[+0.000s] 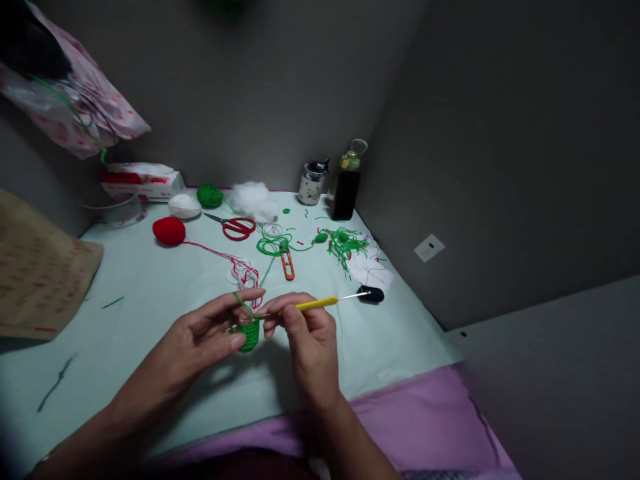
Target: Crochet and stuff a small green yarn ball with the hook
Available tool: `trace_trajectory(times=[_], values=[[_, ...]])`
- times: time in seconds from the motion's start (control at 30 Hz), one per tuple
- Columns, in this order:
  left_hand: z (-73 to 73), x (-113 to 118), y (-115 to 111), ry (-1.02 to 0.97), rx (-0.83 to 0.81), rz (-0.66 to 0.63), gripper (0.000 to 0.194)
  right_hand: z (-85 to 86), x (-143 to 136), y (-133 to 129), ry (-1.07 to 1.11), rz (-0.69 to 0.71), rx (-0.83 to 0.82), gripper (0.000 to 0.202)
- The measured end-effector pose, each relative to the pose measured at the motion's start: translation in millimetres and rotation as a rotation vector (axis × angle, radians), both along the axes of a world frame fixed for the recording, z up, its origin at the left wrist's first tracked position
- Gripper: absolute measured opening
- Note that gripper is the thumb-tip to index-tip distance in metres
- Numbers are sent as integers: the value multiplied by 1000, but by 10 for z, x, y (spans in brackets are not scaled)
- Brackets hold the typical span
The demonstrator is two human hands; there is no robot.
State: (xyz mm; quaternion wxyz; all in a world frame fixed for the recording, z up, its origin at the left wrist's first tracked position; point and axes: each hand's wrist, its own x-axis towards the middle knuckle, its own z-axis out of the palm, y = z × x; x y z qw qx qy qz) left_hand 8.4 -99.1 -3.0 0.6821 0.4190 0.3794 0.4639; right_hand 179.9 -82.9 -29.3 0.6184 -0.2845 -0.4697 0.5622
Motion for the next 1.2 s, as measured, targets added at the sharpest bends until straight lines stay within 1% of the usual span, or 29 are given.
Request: trace_trajectory(times=[0.2, 0.27, 0.33, 0.47, 0.6, 0.7, 0.83, 0.93, 1.0, 1.07, 1.13, 1.2], values=[[-35, -26, 13, 53, 40, -15, 42, 59, 76, 22, -27, 91, 55, 22], [-39, -36, 3, 72, 50, -11, 42, 67, 120, 23, -79, 110, 94, 21], [-26, -37, -5, 95, 59, -5, 43, 84, 158, 11, -154, 90, 150, 21], [30, -4, 2, 193, 65, 21, 45, 150, 197, -54, -397, -3, 331, 21], [74, 51, 2, 315, 138, 119, 43, 216, 182, -157, -731, -107, 621, 23], [83, 89, -20, 328, 172, 165, 40, 241, 156, -208, -966, -208, 809, 25], [67, 125, -35, 321, 190, 206, 38, 220, 136, -193, -1080, -289, 943, 22], [45, 132, -19, 331, 227, 255, 41, 157, 121, -170, -1136, -394, 1010, 23], [29, 127, -10, 281, 172, 239, 45, 103, 108, -176, -1151, -477, 1039, 27], [9, 120, -14, 172, 67, 175, 48, 53, 102, -194, -1151, -540, 1041, 31], [-15, 115, -30, 19, -31, 107, 50, 15, 108, -205, -1133, -552, 1022, 37], [-37, 114, -48, -130, -121, 53, 54, -8, 124, -196, -1090, -517, 1011, 42]])
